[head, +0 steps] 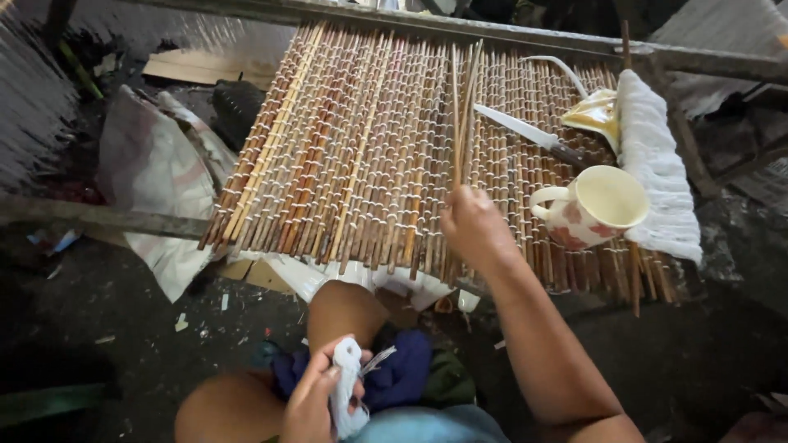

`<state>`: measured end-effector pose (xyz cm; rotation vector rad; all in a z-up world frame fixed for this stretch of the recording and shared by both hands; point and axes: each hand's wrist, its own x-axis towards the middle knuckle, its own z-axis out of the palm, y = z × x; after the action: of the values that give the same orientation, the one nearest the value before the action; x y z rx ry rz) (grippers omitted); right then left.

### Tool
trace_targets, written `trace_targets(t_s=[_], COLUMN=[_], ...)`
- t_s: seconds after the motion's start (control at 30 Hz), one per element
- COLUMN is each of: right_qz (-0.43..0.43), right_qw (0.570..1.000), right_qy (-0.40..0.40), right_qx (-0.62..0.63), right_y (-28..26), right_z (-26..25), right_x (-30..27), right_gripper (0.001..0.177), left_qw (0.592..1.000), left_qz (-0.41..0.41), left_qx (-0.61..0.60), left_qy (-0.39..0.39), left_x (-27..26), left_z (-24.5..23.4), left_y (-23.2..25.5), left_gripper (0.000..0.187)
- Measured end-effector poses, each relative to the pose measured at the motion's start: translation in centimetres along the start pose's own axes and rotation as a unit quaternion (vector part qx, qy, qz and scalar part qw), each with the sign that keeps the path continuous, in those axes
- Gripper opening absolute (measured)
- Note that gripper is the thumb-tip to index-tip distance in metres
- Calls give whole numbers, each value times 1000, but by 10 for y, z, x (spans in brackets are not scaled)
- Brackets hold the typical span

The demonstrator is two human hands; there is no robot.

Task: Tying and looping white cotton strings onto a wooden rod to create a fringe or mop-like structure in a workshop.

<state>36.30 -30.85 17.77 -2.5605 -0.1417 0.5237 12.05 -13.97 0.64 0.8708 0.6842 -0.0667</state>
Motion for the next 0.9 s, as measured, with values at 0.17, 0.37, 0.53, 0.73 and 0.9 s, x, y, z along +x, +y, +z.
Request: trace_targets(t_s=[0.17,0.37,0.53,0.73,0.9], right_qz=[-219,-426,-358,-269,-329], right_qw=[914,889,920,946,921], right_qy=[61,159,155,178,201], right_qx=[335,-42,-50,25,-56], right_y=[58,111,288,311,265], right_z=[5,-32,-13,1,-12], right_x=[-20,-90,14,-16,-40], right_gripper=[44,34,31,25,31], left_qw=[983,917,906,892,876], left_qz=[168,324,355,404,459], left_qx=[36,-168,-170,-132,-62], left_qy=[69,165,154,151,134], left_x=[-7,14,-9,-21,-28], left_z=[-10,-54,-65,-67,-61], left_y=[54,109,129,136,134], left_gripper=[43,36,35,24,29])
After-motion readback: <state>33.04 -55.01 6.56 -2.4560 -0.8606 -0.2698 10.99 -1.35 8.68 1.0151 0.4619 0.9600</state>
